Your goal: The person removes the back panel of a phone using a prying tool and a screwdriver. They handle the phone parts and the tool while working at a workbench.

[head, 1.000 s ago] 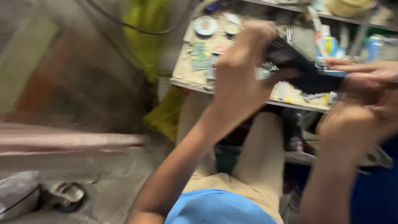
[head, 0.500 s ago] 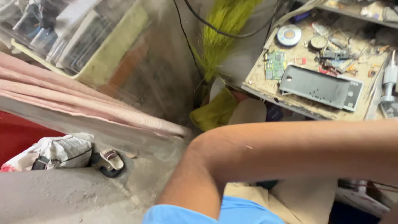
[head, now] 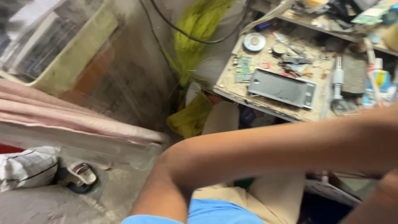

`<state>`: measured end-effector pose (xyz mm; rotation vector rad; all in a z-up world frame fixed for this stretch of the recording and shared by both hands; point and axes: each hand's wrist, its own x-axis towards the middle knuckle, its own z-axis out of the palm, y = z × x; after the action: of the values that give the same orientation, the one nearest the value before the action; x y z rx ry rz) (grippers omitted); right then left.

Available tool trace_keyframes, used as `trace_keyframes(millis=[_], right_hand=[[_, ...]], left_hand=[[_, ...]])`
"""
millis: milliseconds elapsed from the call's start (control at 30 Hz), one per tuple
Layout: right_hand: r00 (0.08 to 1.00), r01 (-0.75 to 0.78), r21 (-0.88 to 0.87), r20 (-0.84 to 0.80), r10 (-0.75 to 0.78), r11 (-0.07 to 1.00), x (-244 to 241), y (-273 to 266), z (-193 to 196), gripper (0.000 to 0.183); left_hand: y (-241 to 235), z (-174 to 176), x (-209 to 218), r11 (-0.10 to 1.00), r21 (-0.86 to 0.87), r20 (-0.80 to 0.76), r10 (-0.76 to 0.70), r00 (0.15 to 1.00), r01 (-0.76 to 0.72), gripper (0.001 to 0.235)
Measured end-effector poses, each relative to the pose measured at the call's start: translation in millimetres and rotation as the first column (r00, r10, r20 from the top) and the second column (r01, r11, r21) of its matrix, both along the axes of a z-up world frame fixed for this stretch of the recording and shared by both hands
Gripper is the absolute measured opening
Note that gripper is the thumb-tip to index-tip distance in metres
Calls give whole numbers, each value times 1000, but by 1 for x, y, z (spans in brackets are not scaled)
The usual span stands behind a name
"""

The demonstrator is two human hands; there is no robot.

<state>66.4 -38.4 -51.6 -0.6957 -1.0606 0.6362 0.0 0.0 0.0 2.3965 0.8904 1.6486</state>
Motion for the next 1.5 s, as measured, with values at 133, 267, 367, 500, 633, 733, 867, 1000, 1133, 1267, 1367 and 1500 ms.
trace_keyframes(millis=[133, 267, 367, 500, 633, 733, 867, 1000, 1133, 1267, 1367, 1500], right_hand=[[992, 54, 38, 110, -58, 998, 39, -25, 17, 25], [974, 25, 24, 224, -30, 999, 43, -34, 12, 25], [955, -88, -41, 280, 96, 995, 39, -24, 4, 26], [925, -125, -122, 345, 161, 985, 38, -19, -3, 23], [939, -68, -149, 323, 113, 987, 39, -26, -11, 24], [966, -28, -137, 252, 62, 990, 41, -30, -12, 24], [993, -20, -124, 113, 34, 992, 44, -31, -7, 24], [986, -31, -108, 157, 47, 994, 38, -33, -12, 26], [975, -79, -110, 196, 100, 991, 31, -33, -22, 23], [978, -92, -159, 173, 119, 983, 23, -28, -30, 22], [982, -54, -198, 168, 89, 979, 19, -27, -34, 21], [985, -38, -162, 157, 64, 986, 16, -25, -37, 22]], left_hand=[[-19, -23, -13, 995, 81, 175, 35, 984, -50, 51], [-33, -56, -51, 972, -219, 327, 158, 932, -88, 55], [-38, -72, -61, 955, -229, 345, 258, 902, -185, 56], [-47, -83, -70, 936, -258, 302, 313, 901, -239, 59], [-55, -87, -69, 925, -287, 266, 326, 907, -248, 62], [-60, -86, -68, 902, -334, 200, 350, 915, -272, 63], [-63, -82, -75, 875, -378, 152, 381, 912, -302, 63], [-63, -77, -76, 873, -374, 99, 372, 923, -312, 65], [-67, -74, -72, 876, -393, 69, 330, 941, -279, 66], [-66, -72, -66, 882, -381, 80, 330, 941, -277, 70], [-66, -73, -59, 864, -408, 106, 365, 925, -295, 72], [-61, -74, -56, 864, -403, 143, 384, 912, -301, 73]])
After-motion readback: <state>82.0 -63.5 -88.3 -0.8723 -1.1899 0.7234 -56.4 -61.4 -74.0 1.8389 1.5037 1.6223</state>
